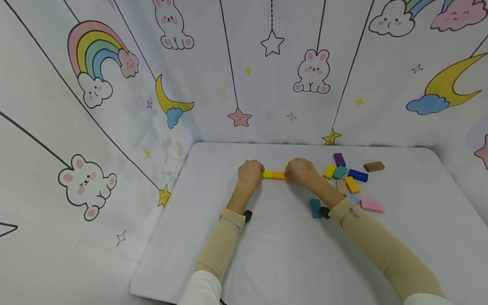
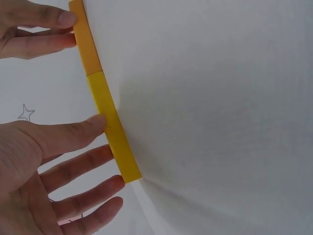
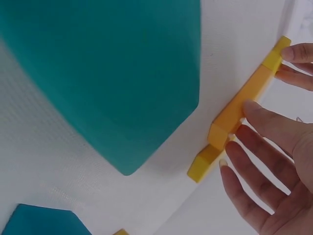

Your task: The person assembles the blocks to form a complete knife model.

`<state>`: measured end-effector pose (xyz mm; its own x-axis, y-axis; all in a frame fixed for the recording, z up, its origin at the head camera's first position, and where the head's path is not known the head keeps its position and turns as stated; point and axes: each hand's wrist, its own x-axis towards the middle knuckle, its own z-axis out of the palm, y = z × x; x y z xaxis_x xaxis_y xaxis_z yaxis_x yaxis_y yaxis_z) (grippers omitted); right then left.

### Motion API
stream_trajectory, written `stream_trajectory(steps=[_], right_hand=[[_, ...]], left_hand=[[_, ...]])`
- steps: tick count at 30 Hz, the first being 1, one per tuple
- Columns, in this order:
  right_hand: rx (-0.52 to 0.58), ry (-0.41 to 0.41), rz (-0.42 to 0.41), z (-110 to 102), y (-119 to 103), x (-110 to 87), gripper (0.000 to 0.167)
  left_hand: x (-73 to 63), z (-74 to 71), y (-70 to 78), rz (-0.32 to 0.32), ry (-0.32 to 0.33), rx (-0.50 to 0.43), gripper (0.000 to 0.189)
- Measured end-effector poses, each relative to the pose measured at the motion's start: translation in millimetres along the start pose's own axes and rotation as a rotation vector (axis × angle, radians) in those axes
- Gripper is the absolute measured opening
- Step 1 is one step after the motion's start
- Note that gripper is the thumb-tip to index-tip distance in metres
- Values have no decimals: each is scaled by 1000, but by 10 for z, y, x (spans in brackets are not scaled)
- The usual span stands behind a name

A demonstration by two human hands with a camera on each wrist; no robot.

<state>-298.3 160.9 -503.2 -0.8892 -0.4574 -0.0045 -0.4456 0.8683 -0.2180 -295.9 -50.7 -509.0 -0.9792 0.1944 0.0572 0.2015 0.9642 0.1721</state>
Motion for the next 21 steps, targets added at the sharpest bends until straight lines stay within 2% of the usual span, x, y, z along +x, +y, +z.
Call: stream_trajectory(steps=[8,15,21], right_hand=[[31,5,8,-71,24,-90,21],[69,35,86,-122,128,-149,23],[78,39,126,-155,240,-209,28]], left_hand=[[4,17,32,17,9,27,24],[-35,20,95,28,-24,54,32],[-83,-3,175,86,-17,48,32]])
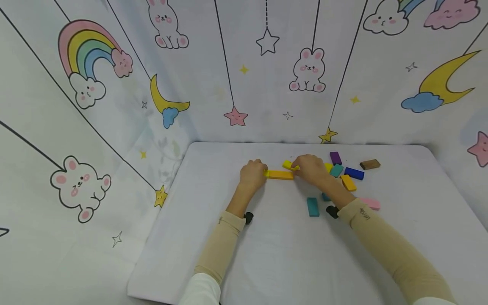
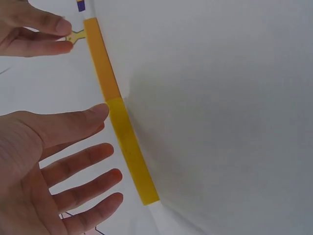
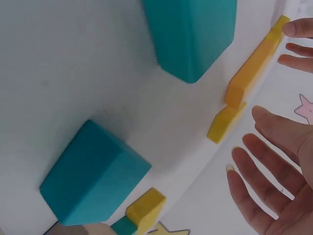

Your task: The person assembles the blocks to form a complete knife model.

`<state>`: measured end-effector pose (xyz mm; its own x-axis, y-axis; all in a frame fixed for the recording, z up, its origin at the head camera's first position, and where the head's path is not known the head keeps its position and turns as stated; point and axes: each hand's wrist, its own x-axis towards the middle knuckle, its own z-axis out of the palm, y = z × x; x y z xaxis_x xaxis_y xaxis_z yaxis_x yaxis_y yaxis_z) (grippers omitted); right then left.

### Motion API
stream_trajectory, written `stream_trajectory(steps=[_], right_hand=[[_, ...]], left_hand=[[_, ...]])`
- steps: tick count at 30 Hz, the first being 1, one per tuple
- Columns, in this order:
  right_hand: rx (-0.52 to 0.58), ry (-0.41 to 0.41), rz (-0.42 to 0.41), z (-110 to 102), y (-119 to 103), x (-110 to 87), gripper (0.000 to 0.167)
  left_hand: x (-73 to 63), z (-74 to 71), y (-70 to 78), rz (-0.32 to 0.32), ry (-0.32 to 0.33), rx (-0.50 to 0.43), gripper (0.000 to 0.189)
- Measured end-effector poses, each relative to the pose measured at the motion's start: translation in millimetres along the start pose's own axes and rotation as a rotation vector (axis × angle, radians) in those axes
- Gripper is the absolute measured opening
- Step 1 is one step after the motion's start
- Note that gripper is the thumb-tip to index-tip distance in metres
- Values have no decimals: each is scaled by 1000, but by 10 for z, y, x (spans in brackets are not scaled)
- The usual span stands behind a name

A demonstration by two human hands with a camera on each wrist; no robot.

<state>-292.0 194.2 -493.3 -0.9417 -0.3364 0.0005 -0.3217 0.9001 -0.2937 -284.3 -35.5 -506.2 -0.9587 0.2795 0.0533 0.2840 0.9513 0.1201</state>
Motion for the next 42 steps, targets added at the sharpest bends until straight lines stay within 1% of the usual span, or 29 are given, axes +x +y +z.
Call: stream_trajectory(steps=[4,9,13,17,21,27,31,36,42], right_hand=[[6,-5,44,-21,27,-3,30],[3,-12,75,-5,65,45,30],[12,-8,81,16,107,82,31],[20,3,71,36,132,105,31],[27,19,57,57,149,133,30],[37,15,43,68,163,164,30],[39,-2,53,75,158,179,30],[39,-28,75,90,154,201,29],[35,-27,72,91,190,213,26]], left_hand=[[-36,-18,54,48,0,-6,35],[-92,-19,127,70,-5,-24,37],[-143,-8,190,91,-19,-46,38],[-179,0,255,131,-33,-54,39],[-196,42,292,157,-40,-59,40],[-205,111,307,164,-27,-50,42],[-214,111,312,163,-19,-49,45],[-225,101,339,153,-26,-42,47],[-221,115,352,154,-28,-21,47]])
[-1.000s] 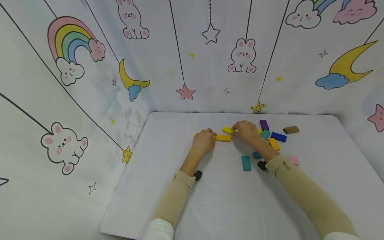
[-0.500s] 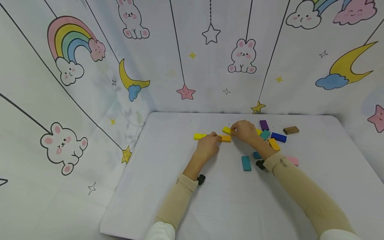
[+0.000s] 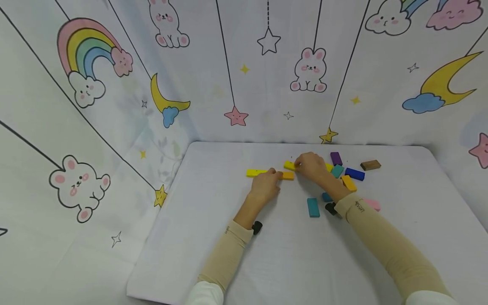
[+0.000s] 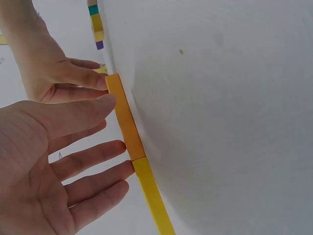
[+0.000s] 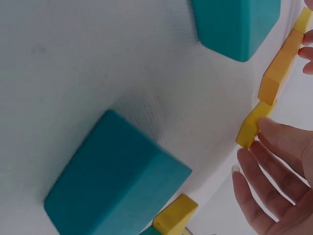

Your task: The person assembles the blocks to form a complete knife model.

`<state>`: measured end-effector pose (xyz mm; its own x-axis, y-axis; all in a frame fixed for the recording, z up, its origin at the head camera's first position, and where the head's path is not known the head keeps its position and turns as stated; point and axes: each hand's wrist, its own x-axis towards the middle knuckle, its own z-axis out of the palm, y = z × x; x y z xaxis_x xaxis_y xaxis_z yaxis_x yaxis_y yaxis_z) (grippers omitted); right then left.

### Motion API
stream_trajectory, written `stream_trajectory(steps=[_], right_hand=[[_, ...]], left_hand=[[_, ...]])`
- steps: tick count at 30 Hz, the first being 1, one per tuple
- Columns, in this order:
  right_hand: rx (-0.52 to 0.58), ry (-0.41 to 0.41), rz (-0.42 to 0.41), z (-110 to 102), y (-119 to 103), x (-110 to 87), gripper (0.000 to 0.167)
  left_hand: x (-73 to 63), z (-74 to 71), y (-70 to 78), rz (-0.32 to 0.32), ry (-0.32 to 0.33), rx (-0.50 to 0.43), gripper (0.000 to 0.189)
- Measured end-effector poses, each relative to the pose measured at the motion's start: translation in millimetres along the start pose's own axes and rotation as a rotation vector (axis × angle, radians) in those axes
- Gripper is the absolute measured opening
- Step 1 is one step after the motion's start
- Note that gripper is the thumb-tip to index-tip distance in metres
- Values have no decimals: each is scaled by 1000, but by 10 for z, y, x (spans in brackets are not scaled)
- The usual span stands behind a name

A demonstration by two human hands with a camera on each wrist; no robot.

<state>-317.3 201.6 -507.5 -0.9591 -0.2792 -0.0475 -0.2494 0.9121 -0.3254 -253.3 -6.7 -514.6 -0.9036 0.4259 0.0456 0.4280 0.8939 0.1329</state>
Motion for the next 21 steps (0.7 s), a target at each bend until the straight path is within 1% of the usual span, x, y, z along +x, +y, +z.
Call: stream_trajectory(steps=[6,14,21], right_hand=[[-16,0,4,-11,76,-19,24],[-37,2,5,-42,175,-79,22],[-27,38,-32,-52,280,-156,19]], left_hand=[[4,-2,19,8,4,18,44],[10,5,26,14,29,26,40],[11,3,41,13,36,29,39]])
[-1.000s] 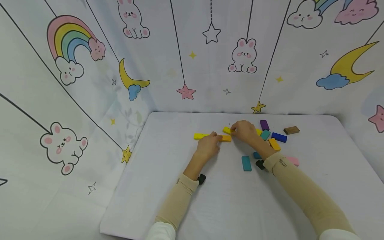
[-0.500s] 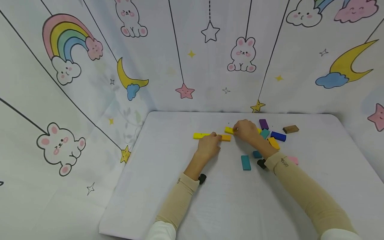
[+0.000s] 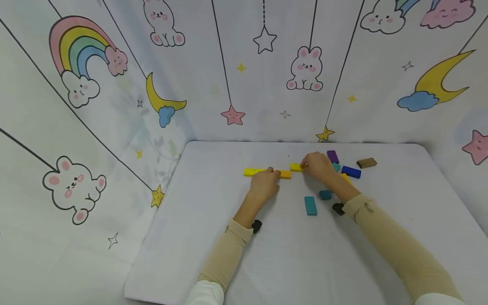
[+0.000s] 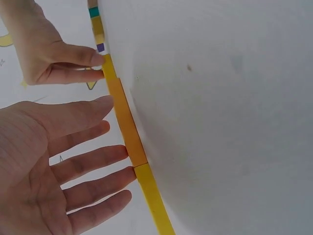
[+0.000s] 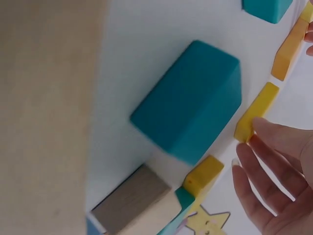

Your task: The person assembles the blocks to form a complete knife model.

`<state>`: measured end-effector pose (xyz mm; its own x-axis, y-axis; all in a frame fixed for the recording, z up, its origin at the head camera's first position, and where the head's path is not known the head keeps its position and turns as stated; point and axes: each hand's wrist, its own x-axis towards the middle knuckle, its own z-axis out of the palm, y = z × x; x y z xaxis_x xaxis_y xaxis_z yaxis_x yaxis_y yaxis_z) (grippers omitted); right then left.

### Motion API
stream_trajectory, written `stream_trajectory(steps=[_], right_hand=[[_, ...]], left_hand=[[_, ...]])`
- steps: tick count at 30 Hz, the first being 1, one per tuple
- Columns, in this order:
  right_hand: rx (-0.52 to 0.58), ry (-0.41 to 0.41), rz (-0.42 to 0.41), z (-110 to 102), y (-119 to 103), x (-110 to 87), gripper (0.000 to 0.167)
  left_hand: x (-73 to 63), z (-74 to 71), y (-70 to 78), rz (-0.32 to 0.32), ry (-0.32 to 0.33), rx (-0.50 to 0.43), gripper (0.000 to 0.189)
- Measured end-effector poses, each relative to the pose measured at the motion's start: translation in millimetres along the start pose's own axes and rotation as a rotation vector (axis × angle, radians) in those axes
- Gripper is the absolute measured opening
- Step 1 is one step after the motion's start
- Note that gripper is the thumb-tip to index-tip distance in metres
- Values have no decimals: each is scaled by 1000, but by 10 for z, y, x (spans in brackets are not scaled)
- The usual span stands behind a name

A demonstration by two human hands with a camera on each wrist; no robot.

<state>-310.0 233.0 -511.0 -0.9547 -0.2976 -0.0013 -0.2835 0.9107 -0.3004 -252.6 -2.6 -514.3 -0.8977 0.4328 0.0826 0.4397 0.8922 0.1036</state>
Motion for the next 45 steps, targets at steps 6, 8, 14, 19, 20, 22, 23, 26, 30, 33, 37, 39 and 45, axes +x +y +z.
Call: stream_trajectory(steps=[6,8,14,19,20,22,23,26,30,33,37,39,45], right_hand=[[4,6,-31,-19,42,-69,18],[7,4,-39,-26,48,-85,18],[23,-15,-39,-35,63,-128,20],[29,-26,-50,-11,87,-153,20],[30,-27,-54,-4,92,-157,20],[34,-29,-62,10,97,-164,19],[38,-29,-65,12,96,-169,19],[48,-28,-65,12,83,-185,19],[55,-35,-59,-16,48,-216,19],[57,-47,-54,-37,11,-239,20],[62,-58,-43,-54,-33,-268,20],[62,-56,-42,-56,-45,-280,21],[53,-33,-73,-49,-78,-308,21]], left_hand=[[5,-11,5,-10,-6,5,40],[8,-11,7,-14,-14,3,40],[16,-15,18,-18,-26,1,41],[24,-26,22,-17,-30,13,40],[27,-27,23,-17,-31,14,40],[28,-29,25,-18,-33,17,40],[30,-29,27,-19,-33,18,40],[30,-39,31,-20,-24,14,40],[32,-53,33,-23,-12,11,40],[40,-51,37,-23,-14,16,41],[49,-42,47,-21,-20,24,41],[50,-39,52,-22,-25,25,41],[50,-31,57,-27,-33,25,40]])
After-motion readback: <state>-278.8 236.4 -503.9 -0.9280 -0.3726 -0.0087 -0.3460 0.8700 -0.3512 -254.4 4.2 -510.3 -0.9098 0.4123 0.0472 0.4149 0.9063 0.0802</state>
